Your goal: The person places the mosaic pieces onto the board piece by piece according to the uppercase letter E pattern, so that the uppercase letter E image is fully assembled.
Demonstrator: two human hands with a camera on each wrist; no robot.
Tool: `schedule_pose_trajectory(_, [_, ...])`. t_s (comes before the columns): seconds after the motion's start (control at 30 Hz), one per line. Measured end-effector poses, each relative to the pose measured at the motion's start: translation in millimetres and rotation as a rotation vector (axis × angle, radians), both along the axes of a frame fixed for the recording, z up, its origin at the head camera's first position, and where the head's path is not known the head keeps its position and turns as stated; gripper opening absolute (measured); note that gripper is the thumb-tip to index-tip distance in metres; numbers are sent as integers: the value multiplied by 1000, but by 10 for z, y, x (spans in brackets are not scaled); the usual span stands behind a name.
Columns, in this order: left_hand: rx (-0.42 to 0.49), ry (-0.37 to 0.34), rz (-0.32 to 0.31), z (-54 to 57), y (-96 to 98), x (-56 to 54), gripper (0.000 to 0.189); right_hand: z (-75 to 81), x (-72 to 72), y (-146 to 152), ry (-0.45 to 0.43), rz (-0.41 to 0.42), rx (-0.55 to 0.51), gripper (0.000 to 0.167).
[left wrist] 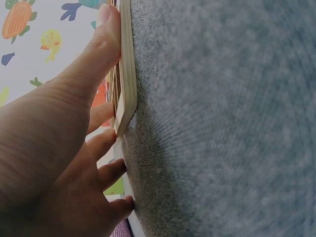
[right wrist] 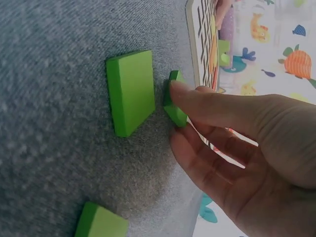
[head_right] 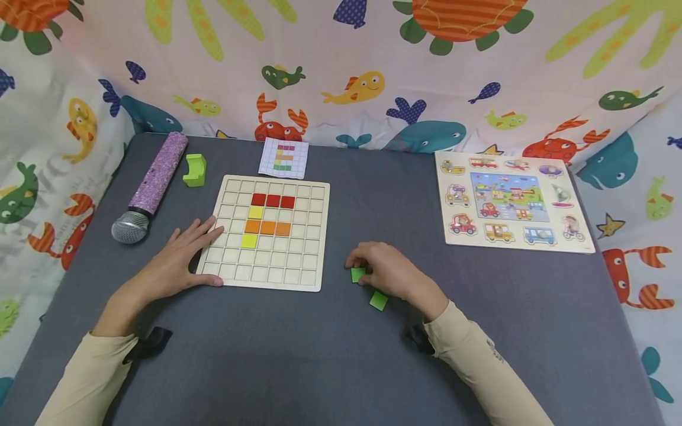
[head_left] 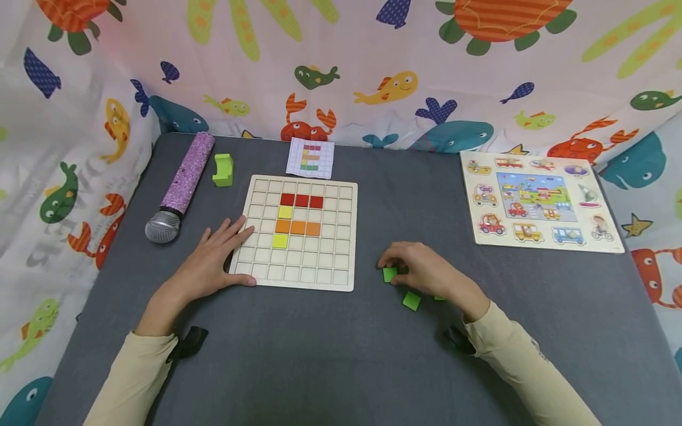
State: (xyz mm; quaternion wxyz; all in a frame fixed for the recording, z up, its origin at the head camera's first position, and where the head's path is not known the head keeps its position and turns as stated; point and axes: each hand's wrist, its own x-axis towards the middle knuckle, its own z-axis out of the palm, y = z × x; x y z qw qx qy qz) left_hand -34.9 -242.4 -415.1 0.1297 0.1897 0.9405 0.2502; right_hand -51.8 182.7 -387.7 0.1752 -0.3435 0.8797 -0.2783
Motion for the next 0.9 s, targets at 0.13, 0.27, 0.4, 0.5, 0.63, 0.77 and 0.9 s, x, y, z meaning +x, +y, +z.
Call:
schedule_pose_trajectory(0.13, [9, 13, -4, -6, 2, 1, 105, 23, -14, -18, -1, -13, -9, 32])
schedule_pose_trajectory(0.27, [10, 18, -3, -4, -1, -1, 104, 67, -47, -69, 26, -44, -37, 28])
schedule_pose_trajectory(0.4, [1, 4, -1, -6, -7, -4, 105, 100, -99, -177, 22, -52, -69, 26])
schedule_pose_trajectory(0.5, [-2, -7, -1, -14, -14, -8, 105, 104, -147, -296, 3, -46, -91, 25])
schedule_pose_trajectory(0.63, [2, -10, -3, -19, -17, -14, 106, 93, -221, -491, -32, -27, -128, 25])
schedule_pose_trajectory(0.77, [6, -4, -5, -15, -15, -15, 105, 78, -339, -723, -95, 17, -170, 22])
schedule_pose_trajectory(0.9, [0, -12, -3, -9, -13, -16, 105, 65, -452, -965, -144, 60, -236, 21])
